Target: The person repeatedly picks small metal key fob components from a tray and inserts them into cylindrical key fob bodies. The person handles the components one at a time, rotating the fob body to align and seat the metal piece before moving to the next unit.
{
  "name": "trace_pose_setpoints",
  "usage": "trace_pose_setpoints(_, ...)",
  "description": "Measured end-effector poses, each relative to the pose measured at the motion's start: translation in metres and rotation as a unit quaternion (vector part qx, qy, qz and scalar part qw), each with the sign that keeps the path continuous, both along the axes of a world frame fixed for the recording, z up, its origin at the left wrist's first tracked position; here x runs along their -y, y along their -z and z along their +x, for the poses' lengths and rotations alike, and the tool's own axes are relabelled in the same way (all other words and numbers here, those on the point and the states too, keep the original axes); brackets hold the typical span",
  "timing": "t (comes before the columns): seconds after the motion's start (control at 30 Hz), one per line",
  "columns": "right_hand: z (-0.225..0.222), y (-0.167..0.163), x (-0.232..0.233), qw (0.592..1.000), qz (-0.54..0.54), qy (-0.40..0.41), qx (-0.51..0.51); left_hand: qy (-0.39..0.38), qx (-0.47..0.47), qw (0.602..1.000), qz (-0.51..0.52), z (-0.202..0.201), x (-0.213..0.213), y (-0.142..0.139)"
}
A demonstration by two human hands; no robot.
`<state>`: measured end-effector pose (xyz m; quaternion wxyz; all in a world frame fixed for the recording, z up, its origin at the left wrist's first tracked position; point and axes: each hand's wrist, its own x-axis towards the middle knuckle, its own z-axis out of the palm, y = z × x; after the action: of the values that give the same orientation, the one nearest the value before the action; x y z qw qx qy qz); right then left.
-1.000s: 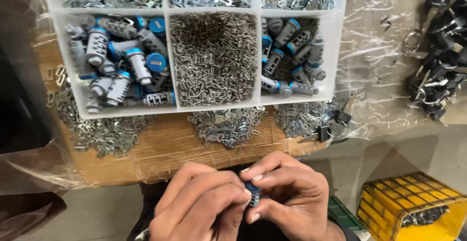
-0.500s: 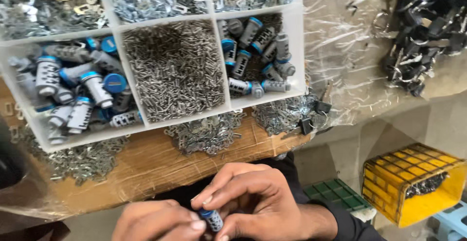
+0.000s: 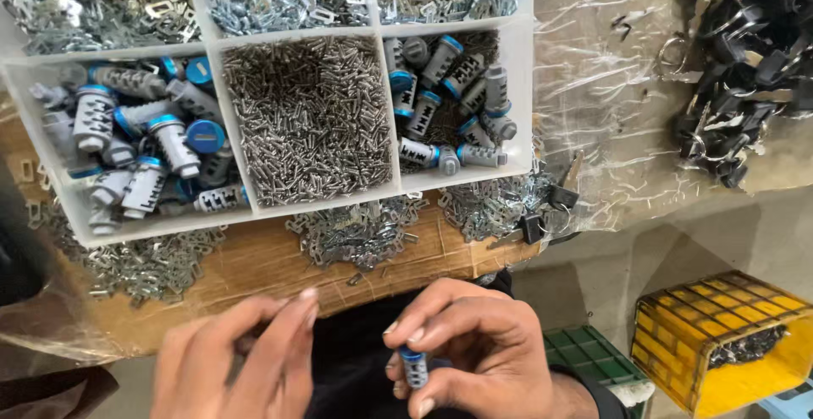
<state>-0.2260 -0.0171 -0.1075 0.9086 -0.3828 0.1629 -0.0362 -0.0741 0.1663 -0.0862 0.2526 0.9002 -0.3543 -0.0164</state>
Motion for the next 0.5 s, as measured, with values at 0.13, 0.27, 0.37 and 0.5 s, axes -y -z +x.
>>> trace_pose_setpoints(0.13,0.006,0.004,-0.002,0.999,0.01,-0.016,-0.029,-0.03,0.022,0.999,0.004,-0.002,-0.031,0.013)
trace_pose_setpoints(0.27,0.018,0.01,-0.013,1.0,-0.015,0.014,-0.015,-0.034,0.035,0.995,0.087,-0.002,-0.046,0.004)
trace_pose_setpoints(0.37,0.025,0.009,-0.019,0.999,-0.021,0.028,-0.005,-0.046,0.014,0.999,0.023,0.013,-0.036,-0.007)
trace_pose_setpoints(0.5,0.03,0.007,-0.021,0.999,-0.031,0.007,-0.007,-0.027,0.054,0.995,0.085,0.03,-0.018,-0.011)
